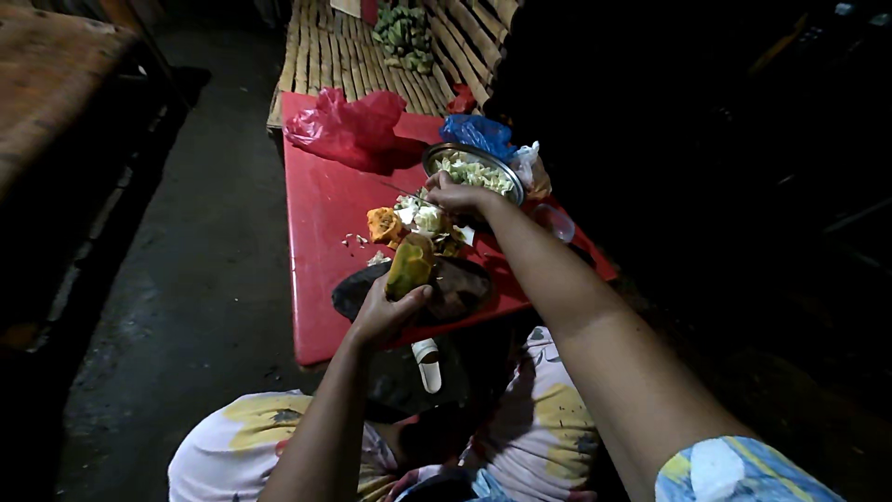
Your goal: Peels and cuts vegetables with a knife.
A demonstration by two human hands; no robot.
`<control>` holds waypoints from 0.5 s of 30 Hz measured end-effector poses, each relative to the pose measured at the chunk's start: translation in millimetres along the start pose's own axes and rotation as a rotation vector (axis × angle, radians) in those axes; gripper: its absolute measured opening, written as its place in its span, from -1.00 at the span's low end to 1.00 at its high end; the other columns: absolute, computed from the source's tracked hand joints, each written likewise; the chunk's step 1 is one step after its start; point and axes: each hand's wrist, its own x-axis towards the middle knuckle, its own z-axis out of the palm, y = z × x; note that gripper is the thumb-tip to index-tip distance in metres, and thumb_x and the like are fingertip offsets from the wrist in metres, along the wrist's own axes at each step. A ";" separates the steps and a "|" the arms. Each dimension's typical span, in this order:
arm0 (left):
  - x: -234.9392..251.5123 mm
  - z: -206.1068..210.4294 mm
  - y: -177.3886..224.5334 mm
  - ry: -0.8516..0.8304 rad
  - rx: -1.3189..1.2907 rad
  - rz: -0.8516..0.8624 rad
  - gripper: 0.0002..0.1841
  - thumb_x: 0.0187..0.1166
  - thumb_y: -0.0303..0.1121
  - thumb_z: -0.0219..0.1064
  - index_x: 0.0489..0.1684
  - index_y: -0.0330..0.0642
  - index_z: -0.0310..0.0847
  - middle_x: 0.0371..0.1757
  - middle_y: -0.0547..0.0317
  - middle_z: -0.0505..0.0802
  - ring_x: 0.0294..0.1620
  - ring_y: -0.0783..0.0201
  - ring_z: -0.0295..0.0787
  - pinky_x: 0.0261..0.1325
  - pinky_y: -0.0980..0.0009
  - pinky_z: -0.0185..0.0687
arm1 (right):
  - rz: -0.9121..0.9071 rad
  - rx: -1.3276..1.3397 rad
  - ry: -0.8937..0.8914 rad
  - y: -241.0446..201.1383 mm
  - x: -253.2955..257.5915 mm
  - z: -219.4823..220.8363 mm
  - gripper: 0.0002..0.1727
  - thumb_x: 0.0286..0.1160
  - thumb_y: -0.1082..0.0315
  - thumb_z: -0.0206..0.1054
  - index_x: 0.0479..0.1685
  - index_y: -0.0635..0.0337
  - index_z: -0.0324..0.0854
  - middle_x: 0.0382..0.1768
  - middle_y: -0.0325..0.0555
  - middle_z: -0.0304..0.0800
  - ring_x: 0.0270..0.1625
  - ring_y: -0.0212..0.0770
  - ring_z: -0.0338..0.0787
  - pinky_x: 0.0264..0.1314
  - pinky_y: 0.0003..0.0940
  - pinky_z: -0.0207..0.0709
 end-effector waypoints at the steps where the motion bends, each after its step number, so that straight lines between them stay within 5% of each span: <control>1: -0.1 0.1 -0.2 0.008 -0.007 0.000 -0.77 0.35 -0.09 0.46 -0.29 0.02 0.62 -0.64 0.44 0.68 -0.68 0.53 0.57 -0.54 0.60 0.56 | 0.016 -0.033 0.014 -0.8 2.0 1.3 -0.37 0.78 0.18 0.09 0.80 -0.14 0.00 -0.07 0.01 0.55 -0.44 -0.25 0.40 -0.44 -0.30 0.34; 5: -1.3 2.0 3.6 0.066 -0.044 -0.028 -0.81 0.40 -0.15 0.39 -0.21 0.00 0.60 -0.58 0.46 0.71 -0.62 0.55 0.61 -0.48 0.60 0.61 | 0.006 -0.097 0.058 -0.9 10.4 4.0 -0.36 0.81 0.35 -0.01 0.84 -0.16 -0.06 0.02 0.09 0.63 -0.37 -0.16 0.56 -0.37 -0.22 0.48; 8: -2.8 3.8 4.6 0.110 -0.065 -0.029 -0.77 0.57 -0.12 0.27 -0.07 -0.06 0.57 -0.50 0.45 0.74 -0.54 0.57 0.65 -0.40 0.60 0.65 | -0.033 -0.060 0.095 4.9 10.5 6.2 -0.49 0.94 0.06 -0.17 0.78 -0.08 0.08 -0.05 0.10 0.63 -0.45 -0.16 0.52 -0.43 -0.22 0.42; 10: -3.9 4.0 4.4 0.138 -0.059 -0.041 -0.58 0.76 0.06 0.03 0.09 -0.12 0.52 -0.40 0.43 0.72 -0.47 0.58 0.65 -0.35 0.59 0.66 | -0.049 -0.012 0.095 9.2 8.6 5.7 -0.36 0.89 -0.18 -0.19 0.73 0.01 0.12 0.02 0.16 0.68 -0.40 -0.12 0.59 -0.37 -0.18 0.47; 12: -2.4 3.7 1.7 0.148 -0.119 -0.047 -0.38 0.82 0.22 -0.29 0.06 -0.10 0.51 -0.44 0.37 0.72 -0.58 0.54 0.59 -0.50 0.59 0.60 | -0.141 0.029 0.062 12.6 -3.5 8.5 -0.27 0.85 -0.28 -0.22 0.70 0.09 0.14 -0.03 0.08 0.65 -0.38 -0.18 0.58 -0.33 -0.25 0.48; 15: 0.4 1.6 0.2 0.133 -0.219 -0.038 -0.17 0.72 0.39 -0.51 -0.08 -0.11 0.55 -0.57 0.33 0.71 -0.69 0.48 0.57 -0.61 0.58 0.58 | -0.499 0.010 -0.033 23.2 -28.9 15.7 -0.45 0.91 0.01 -0.07 0.61 0.23 0.29 0.16 0.14 0.68 -0.08 -0.18 0.72 0.01 -0.19 0.65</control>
